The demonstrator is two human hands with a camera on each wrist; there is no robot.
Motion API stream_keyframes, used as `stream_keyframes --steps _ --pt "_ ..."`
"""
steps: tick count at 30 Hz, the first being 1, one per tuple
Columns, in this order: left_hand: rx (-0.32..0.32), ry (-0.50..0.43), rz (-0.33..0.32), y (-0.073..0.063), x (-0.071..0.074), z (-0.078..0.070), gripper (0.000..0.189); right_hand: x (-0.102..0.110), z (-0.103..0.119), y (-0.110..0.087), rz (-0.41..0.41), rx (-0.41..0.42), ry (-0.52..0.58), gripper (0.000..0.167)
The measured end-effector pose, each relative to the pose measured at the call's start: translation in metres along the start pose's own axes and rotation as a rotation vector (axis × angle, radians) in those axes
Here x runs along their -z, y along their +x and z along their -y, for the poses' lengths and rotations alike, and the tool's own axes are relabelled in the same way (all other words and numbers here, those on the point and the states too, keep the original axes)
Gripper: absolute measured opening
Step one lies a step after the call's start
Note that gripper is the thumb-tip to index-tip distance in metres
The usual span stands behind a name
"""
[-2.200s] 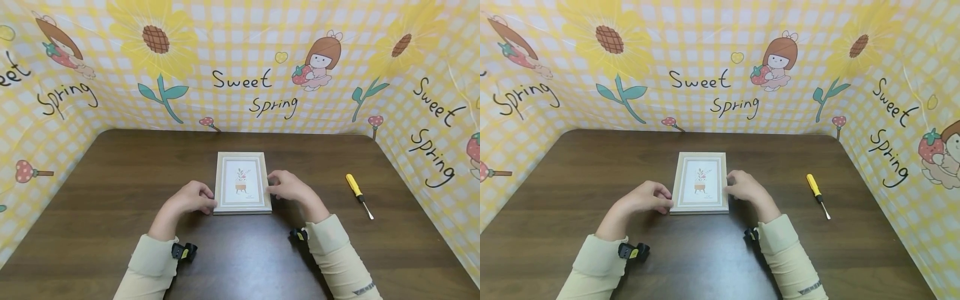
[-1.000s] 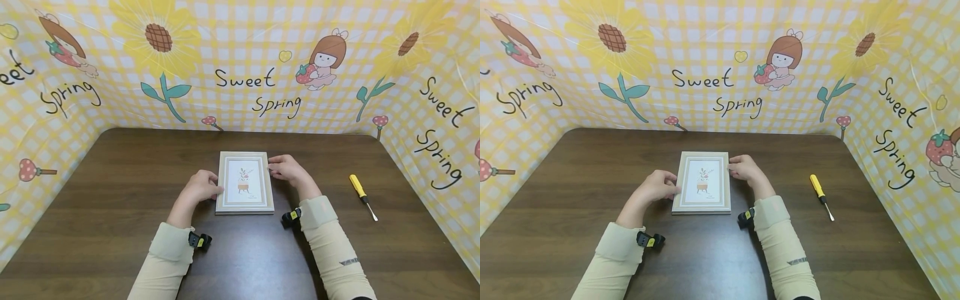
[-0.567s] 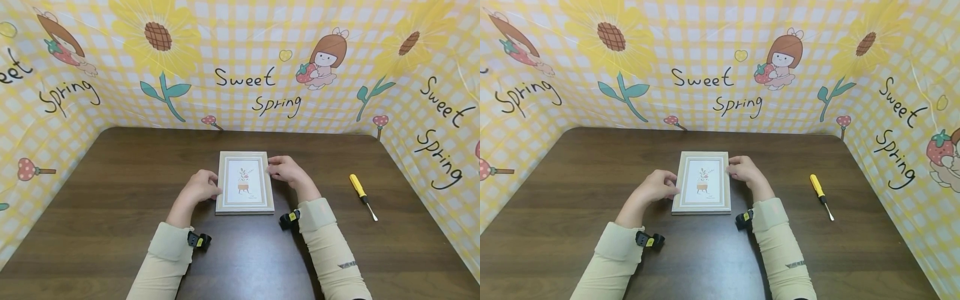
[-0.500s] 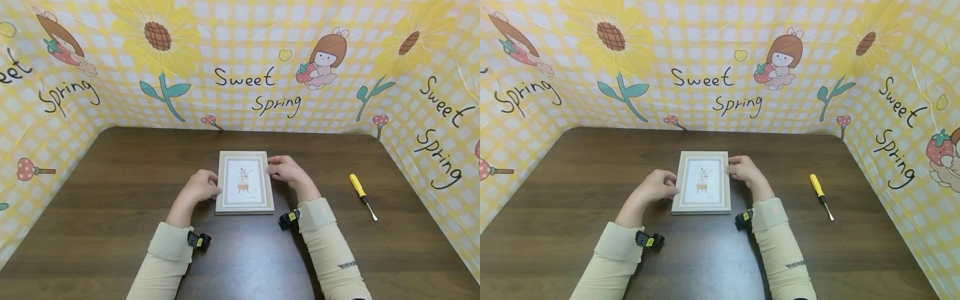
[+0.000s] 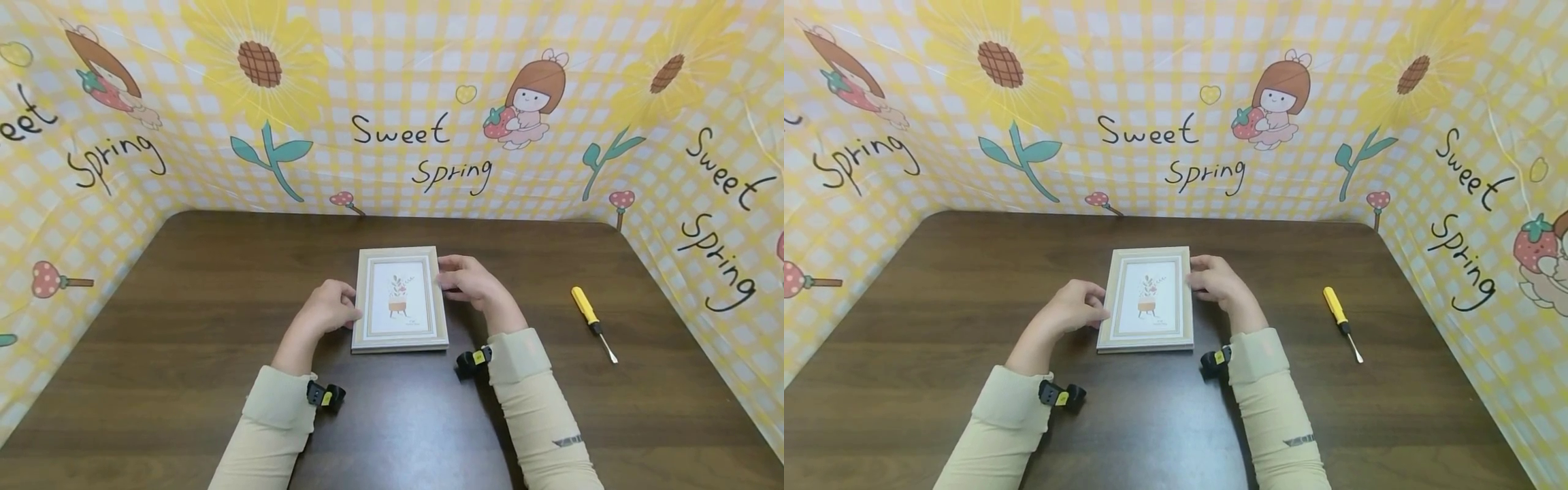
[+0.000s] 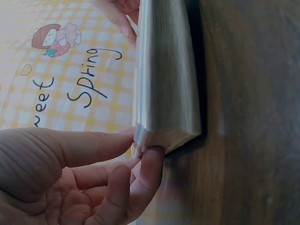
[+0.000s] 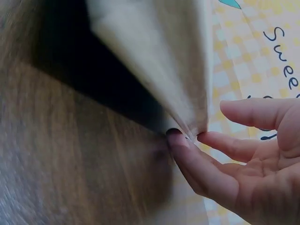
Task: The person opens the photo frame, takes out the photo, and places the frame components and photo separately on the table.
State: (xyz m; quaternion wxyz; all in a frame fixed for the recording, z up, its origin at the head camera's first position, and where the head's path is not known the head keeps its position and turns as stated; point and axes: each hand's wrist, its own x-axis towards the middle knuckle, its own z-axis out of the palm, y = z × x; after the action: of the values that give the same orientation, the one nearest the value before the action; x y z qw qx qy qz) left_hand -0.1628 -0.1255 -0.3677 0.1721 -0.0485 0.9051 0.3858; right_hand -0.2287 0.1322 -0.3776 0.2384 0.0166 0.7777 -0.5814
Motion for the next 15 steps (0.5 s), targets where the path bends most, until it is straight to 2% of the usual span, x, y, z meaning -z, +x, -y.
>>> stream_keyframes --steps 7,15 --pt "-0.011 -0.006 0.008 0.0003 0.0009 0.0023 0.045 -0.0013 -0.0006 -0.0014 -0.007 0.019 0.022 0.051" --pt "-0.011 -0.018 0.022 0.0010 0.0014 0.0057 0.046 -0.0010 0.0014 -0.0056 -0.047 0.092 0.109 0.046"
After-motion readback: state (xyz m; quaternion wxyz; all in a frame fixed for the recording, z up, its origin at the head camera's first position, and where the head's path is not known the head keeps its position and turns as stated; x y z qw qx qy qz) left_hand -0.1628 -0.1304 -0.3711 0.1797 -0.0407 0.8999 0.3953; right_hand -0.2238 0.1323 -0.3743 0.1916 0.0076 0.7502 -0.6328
